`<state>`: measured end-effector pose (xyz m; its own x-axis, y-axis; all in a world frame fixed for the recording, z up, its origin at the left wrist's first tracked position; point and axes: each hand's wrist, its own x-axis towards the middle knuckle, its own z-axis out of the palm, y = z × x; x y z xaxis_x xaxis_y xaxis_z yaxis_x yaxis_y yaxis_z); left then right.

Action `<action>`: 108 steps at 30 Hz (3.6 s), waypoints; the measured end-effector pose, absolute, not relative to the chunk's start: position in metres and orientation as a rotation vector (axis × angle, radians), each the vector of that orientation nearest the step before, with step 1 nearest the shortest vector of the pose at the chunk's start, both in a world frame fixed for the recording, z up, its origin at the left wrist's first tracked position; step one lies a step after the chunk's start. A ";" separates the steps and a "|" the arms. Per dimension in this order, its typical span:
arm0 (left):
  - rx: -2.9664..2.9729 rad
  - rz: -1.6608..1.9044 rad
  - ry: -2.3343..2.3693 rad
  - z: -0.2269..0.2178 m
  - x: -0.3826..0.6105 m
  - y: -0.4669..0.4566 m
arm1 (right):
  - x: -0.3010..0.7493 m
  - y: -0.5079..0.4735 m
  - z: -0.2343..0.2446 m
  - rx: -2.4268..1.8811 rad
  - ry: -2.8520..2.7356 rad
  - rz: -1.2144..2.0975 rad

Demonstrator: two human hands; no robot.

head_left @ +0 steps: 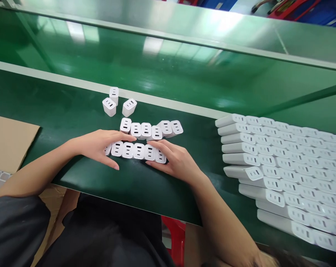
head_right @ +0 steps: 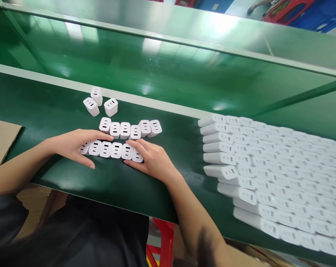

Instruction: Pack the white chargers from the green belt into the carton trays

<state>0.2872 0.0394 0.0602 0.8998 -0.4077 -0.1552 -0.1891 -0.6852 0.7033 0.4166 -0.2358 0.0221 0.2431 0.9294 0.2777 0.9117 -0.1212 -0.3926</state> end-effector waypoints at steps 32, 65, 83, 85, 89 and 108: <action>2.620 -0.245 -0.510 0.057 0.286 0.028 | 0.413 -0.236 0.022 -2.063 -1.682 0.015; 2.544 -0.096 -0.418 0.042 0.287 0.040 | 0.384 -0.220 0.026 -2.406 -1.477 -0.245; 2.638 -0.275 -0.261 0.040 0.291 0.039 | 0.387 -0.368 -0.014 -2.867 0.132 -1.001; 2.634 -0.274 -0.254 0.042 0.291 0.038 | 0.395 -0.361 -0.013 -2.858 0.136 -0.987; 2.626 -0.275 -0.257 0.046 0.290 0.035 | 0.409 -0.357 -0.012 -2.847 0.124 -0.907; 2.638 -0.158 -0.382 0.042 0.289 0.036 | 0.415 -0.355 -0.010 -2.900 -0.124 -0.892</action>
<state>0.2888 0.0361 0.0421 0.9547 -0.2942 -0.0458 -0.2404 -0.8524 0.4643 0.4145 -0.3548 -0.0099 0.8245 0.0472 0.5639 0.1087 -0.9912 -0.0761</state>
